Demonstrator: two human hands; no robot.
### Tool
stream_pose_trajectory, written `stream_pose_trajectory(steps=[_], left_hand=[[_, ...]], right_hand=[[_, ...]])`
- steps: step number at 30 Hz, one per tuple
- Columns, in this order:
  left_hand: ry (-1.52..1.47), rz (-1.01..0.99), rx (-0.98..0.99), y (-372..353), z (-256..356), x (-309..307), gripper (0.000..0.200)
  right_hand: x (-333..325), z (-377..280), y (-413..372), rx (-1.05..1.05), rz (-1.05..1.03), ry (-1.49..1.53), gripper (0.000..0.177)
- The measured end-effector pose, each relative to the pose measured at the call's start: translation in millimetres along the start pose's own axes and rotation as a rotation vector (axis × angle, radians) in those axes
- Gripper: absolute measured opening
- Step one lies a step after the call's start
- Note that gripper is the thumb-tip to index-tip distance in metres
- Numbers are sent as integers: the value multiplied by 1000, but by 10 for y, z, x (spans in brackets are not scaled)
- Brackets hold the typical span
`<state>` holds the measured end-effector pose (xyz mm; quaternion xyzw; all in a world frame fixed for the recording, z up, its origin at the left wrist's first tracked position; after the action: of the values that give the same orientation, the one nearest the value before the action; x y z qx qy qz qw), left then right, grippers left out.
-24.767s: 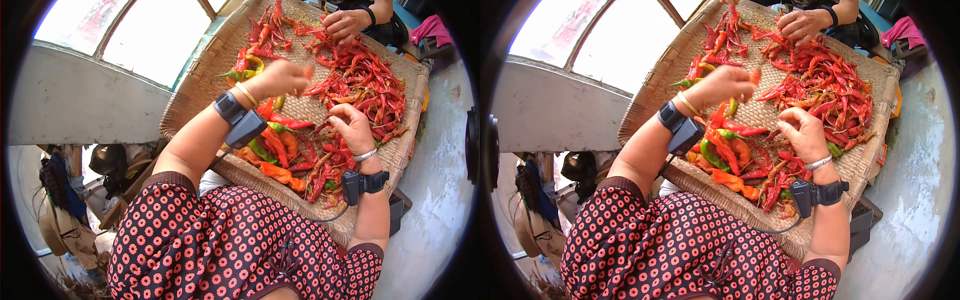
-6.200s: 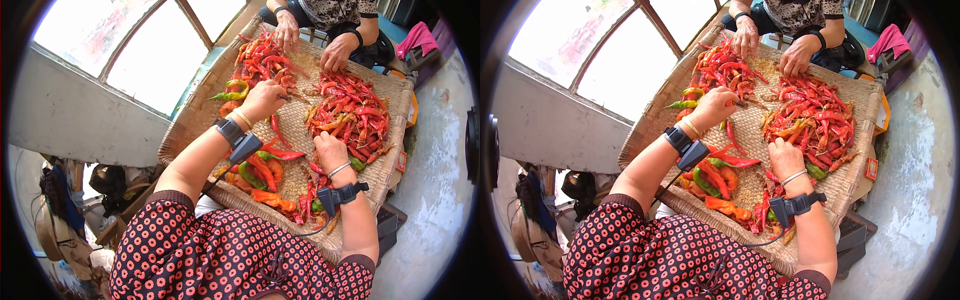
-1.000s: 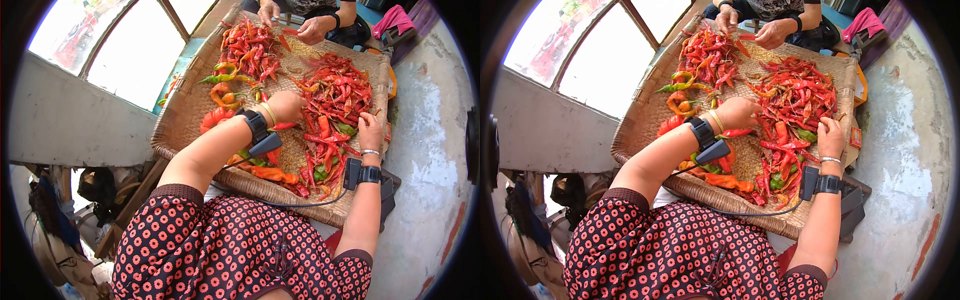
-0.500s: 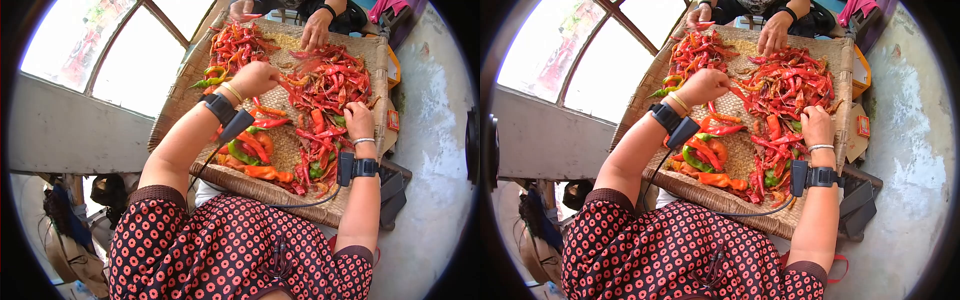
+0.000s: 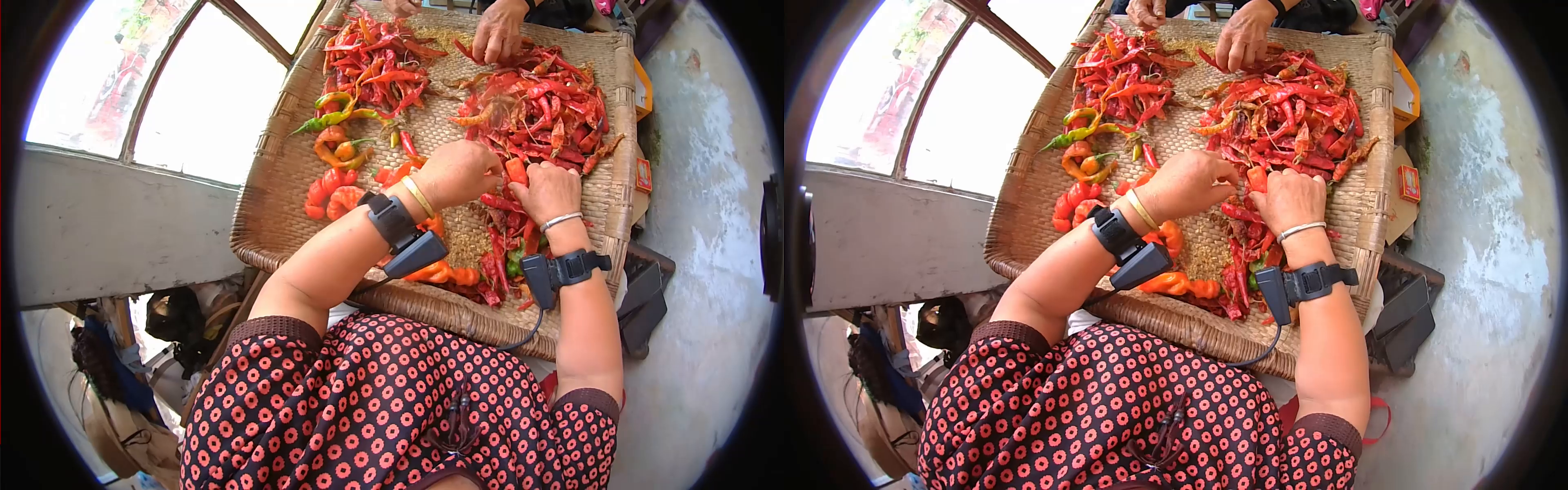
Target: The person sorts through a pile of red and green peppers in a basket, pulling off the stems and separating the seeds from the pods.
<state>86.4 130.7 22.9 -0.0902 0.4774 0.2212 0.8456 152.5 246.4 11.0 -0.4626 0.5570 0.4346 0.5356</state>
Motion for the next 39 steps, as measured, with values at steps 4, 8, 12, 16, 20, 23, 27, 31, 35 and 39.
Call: stream_pose_trajectory(steps=[4,8,12,16,20,23,27,31,35,39], left_hand=[[-142,23,60,-58,-99,150,18],[-305,35,-17,-56,-63,92,21],[-399,110,-71,-24,0,-56,32],[-678,-21,-81,-12,39,55,36],[-813,-49,-180,-5,-33,201,32],[-906,10,-180,25,-188,174,25],[-1237,82,-367,-60,-420,-87,19],[-938,217,-411,-32,-884,-420,22],[-114,346,-444,-194,-1131,-906,33],[447,465,-618,-427,-1187,-1255,26]], right_hand=[[1,18,0,100,18,111,27],[-209,144,-15,137,163,598,22],[-234,147,-51,114,152,1221,18],[-192,79,-65,150,67,1366,20],[-96,58,-63,166,42,1404,23],[-102,96,-59,187,118,1499,24],[-60,99,-74,-20,130,858,20],[-30,-16,-108,-75,18,607,19],[-8,-35,-96,-104,-10,474,19],[32,-20,-108,-105,-29,439,19]])
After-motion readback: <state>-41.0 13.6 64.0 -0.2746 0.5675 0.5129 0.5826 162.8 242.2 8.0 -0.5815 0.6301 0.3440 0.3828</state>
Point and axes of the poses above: each hand's wrist, its own y-axis towards the middle knuckle, its own x-axis out of the palm, z = x × y, the point moved 6 cm from there along y, towards the middle knuckle, and after that the axes turned 2 degrees about y, right-handed, at the moved point
